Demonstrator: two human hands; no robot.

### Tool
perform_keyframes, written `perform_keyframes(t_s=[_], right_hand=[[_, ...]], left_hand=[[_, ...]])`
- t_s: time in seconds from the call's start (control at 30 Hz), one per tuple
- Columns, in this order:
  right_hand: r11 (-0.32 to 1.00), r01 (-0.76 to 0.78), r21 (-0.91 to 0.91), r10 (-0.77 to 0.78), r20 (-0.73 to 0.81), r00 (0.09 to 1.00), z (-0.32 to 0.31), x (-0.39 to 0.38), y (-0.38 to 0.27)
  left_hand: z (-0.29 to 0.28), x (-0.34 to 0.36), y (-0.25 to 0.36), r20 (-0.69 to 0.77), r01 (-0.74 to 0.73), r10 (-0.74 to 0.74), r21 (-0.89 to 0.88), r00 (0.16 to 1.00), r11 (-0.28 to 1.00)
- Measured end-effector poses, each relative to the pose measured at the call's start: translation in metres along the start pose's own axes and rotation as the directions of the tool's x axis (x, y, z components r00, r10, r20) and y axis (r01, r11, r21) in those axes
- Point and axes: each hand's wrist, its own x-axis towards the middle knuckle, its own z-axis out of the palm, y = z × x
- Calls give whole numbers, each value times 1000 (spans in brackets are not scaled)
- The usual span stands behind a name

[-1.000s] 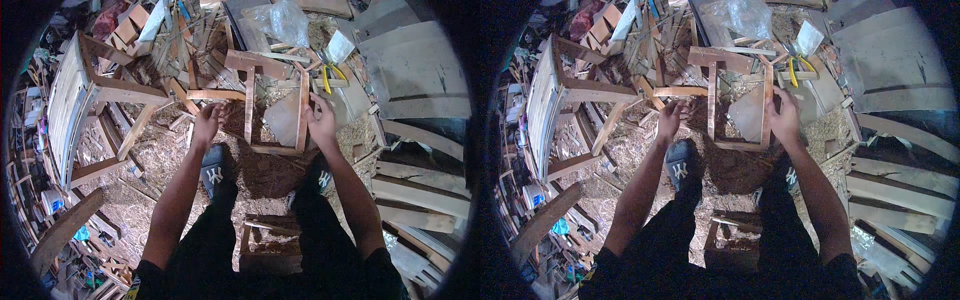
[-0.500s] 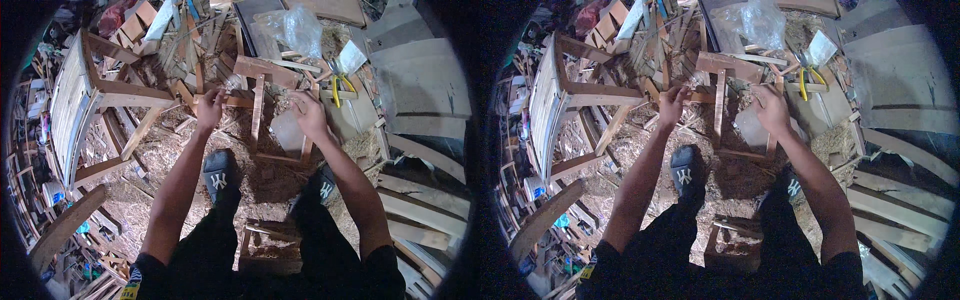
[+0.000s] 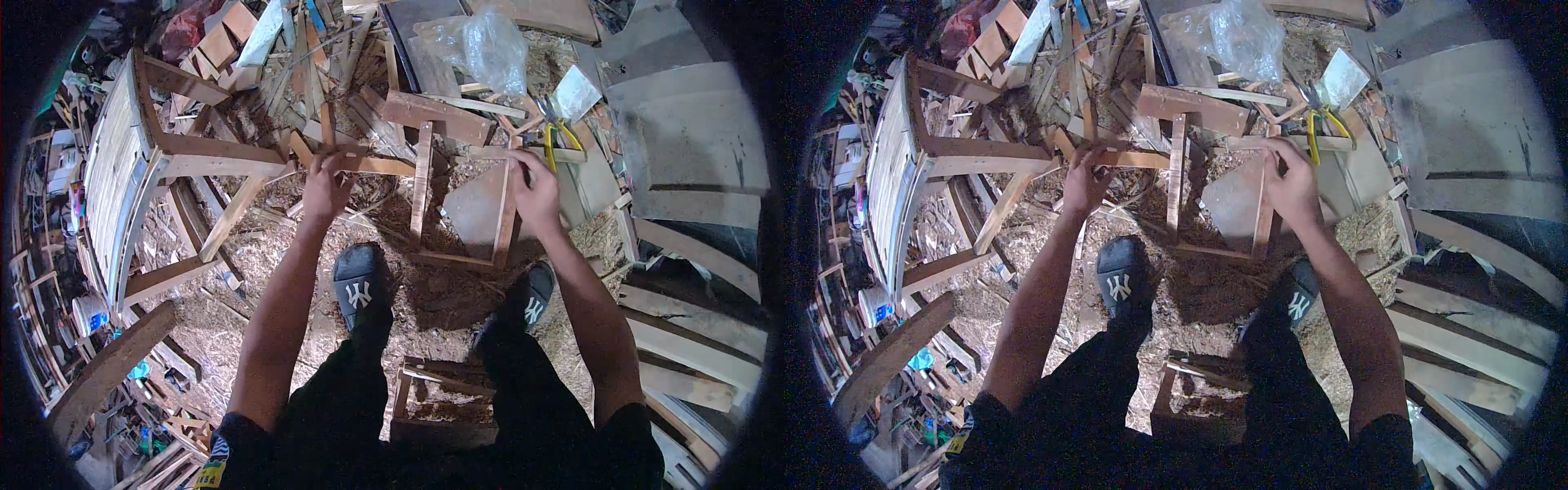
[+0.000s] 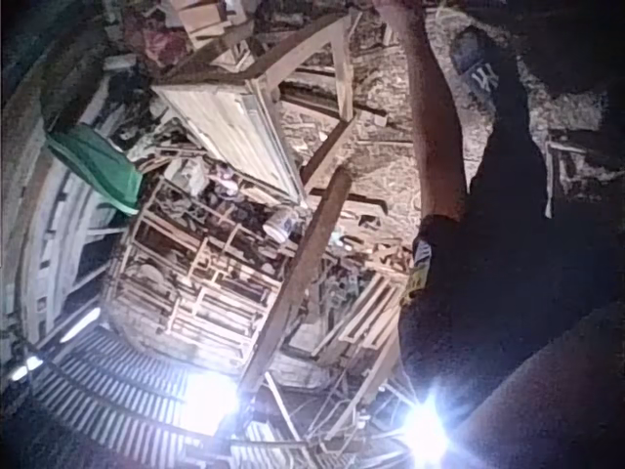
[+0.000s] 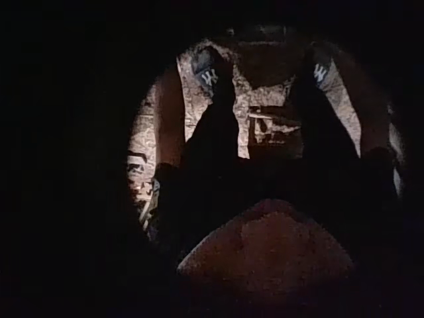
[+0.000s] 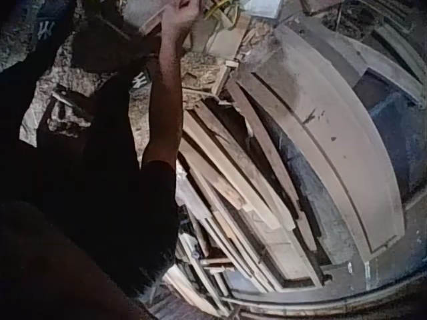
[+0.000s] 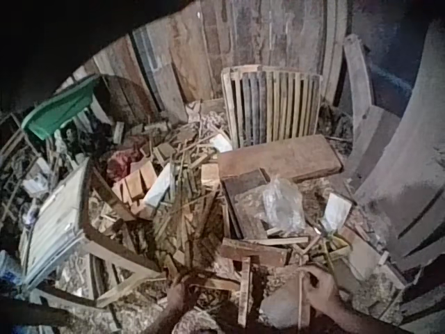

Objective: The person uses a hammer to drive a small piece of wood into a joint on a wooden frame and then uses pliers to remove a nail from a separate piece of wood.

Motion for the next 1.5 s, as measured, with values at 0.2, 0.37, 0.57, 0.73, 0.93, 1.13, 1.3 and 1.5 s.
perform_keyframes(t_s=[0.2, 0.37, 0.57, 0.73, 0.93, 1.13, 1.3, 1.5], right_hand=[[991, -104, 81, 115, -142, 983, -20, -2, 22], [979, -187, 84, 199, -175, 964, -39, -12, 45], [951, -306, 41, 308, -156, 938, -45, -21, 49], [953, -293, 76, 303, -199, 932, -46, -24, 47], [960, -274, -62, 246, -286, 926, -63, -19, 73], [988, -146, -43, 134, -214, 968, -57, 3, 73], [988, -151, -22, 150, -62, 987, -34, 13, 49], [997, -75, 10, 75, -9, 997, -13, 23, 5]], left_hand=[[-9, -3, -4, 159, 163, -157, -24, 975, 986], [-13, -5, 4, 42, 179, -181, 38, 983, 983], [-16, -4, 8, 64, 141, -143, 43, 988, 989], [-10, -11, -13, 13, 126, -126, -108, 992, 986], [-7, -17, -4, -30, 161, -168, -173, 985, 972], [-5, -21, -25, -152, 44, -57, -84, 987, 995], [-8, -33, -45, -92, 270, -291, -189, 952, 944], [-44, -51, -29, -44, 326, -352, -283, 935, 902]])
